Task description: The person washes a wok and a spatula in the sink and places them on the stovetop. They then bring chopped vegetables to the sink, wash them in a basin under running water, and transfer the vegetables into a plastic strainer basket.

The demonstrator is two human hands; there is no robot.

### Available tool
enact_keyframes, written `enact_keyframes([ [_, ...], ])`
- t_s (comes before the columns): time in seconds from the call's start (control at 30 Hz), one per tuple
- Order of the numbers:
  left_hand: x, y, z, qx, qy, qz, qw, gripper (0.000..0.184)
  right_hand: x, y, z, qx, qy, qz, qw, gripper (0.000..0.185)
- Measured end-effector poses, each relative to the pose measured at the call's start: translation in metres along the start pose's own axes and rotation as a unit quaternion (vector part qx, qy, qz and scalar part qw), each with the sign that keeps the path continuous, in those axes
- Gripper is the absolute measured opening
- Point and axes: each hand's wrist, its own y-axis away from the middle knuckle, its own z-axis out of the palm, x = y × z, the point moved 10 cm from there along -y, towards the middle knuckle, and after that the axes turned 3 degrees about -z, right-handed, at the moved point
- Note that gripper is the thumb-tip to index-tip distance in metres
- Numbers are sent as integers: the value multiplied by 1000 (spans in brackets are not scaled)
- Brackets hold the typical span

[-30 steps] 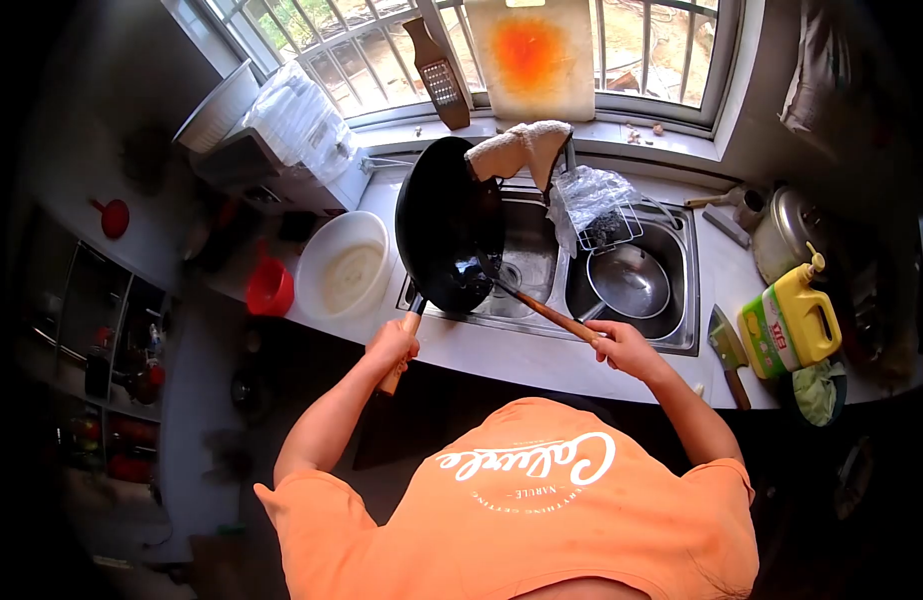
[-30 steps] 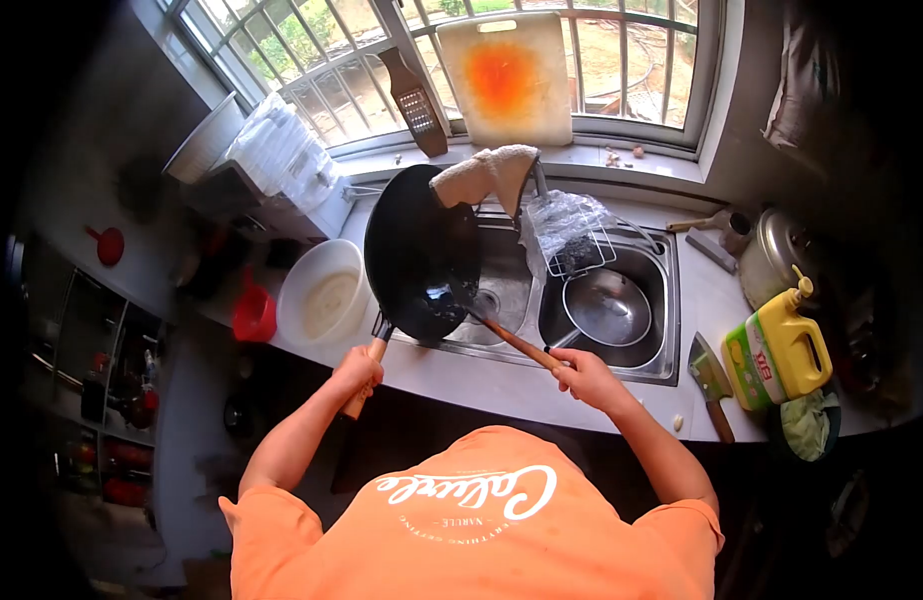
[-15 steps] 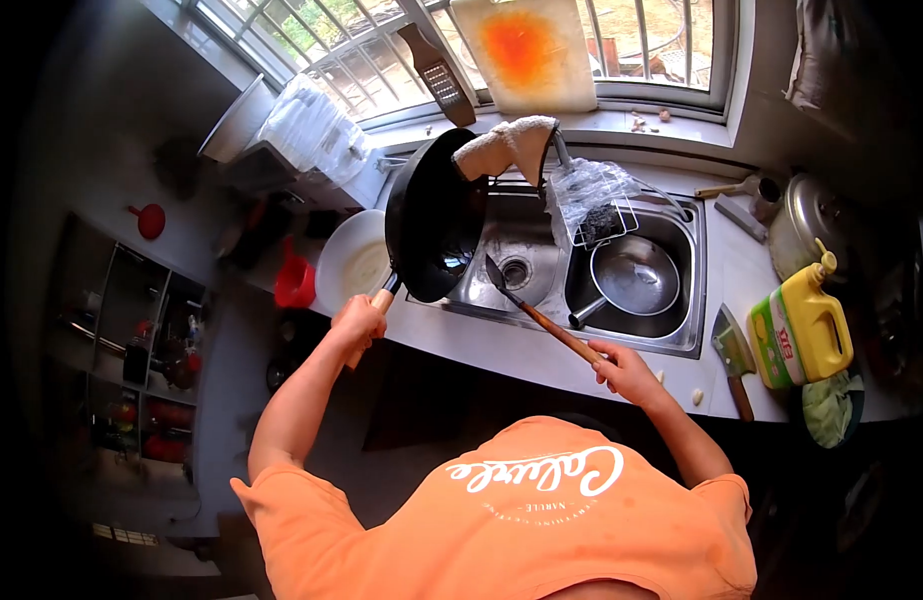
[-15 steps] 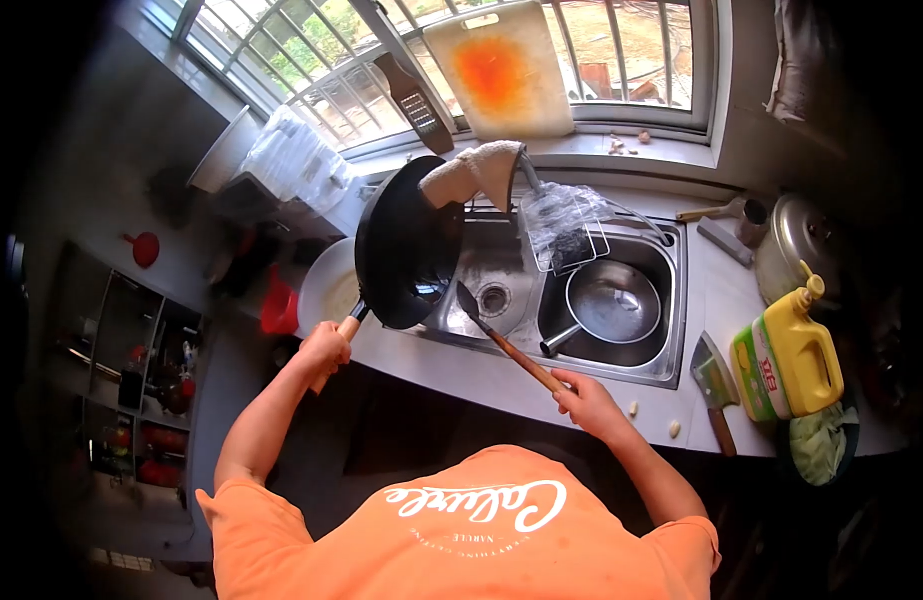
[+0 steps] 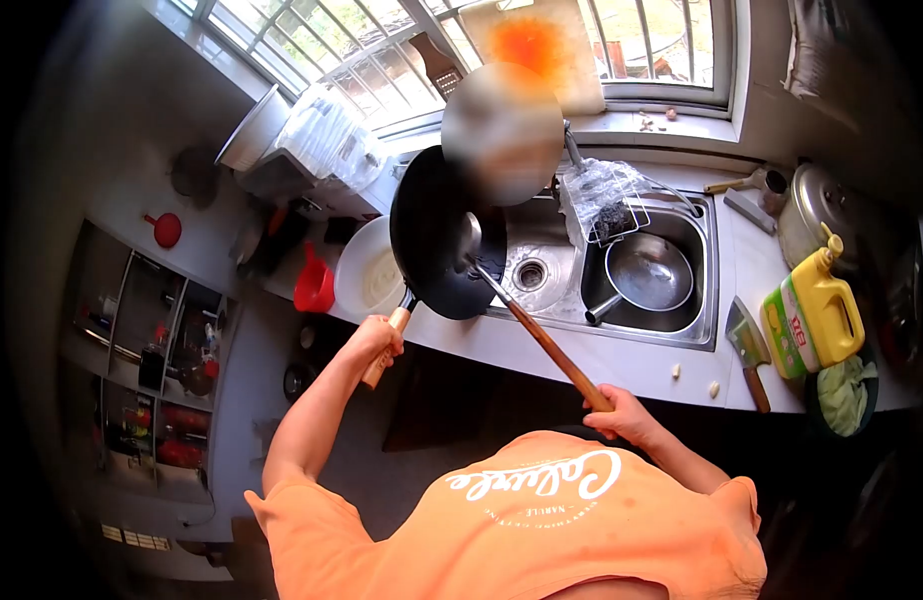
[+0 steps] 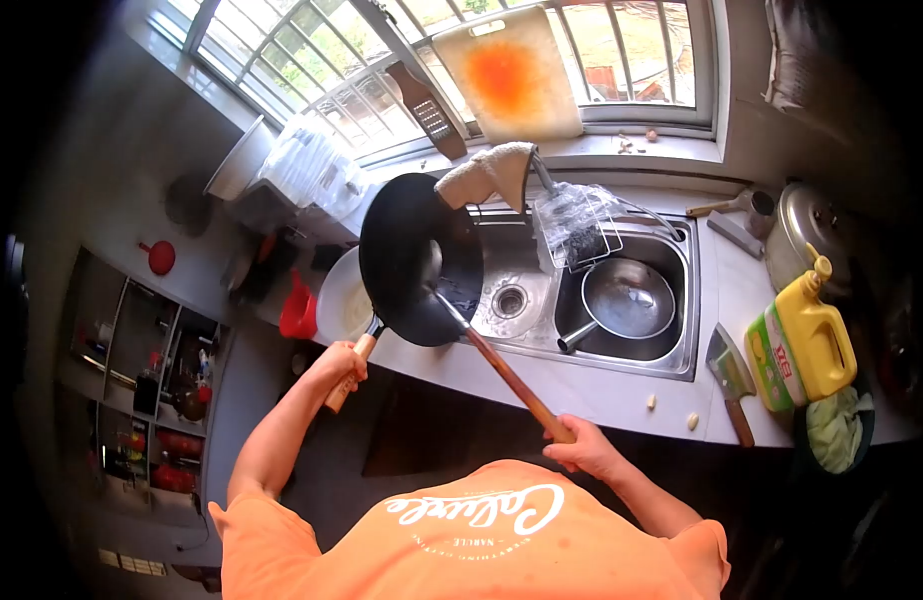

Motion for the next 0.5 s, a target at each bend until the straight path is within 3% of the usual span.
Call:
enact_keyframes([
  [0.2, -31, 3, 9, -55, 47, 9, 997, 17, -9, -63, 124, -202, -49, -48, 977, 26],
  [0.27, -50, 0, 10, -77, 63, 11, 995, 18, 3, -100, 160, -173, -12, -20, 985, 28],
  [0.3, -59, -2, 10, -91, 75, 12, 993, 18, 7, -129, 184, -193, -54, -137, 970, 27],
  [0.37, -70, 7, 6, -111, 88, 26, 990, 17, 35, -169, 226, -207, -36, -125, 970, 18],
  [0.5, -110, 8, -5, -175, 116, 67, 975, 23, 18, -185, 298, -169, -128, -132, 968, 19],
])
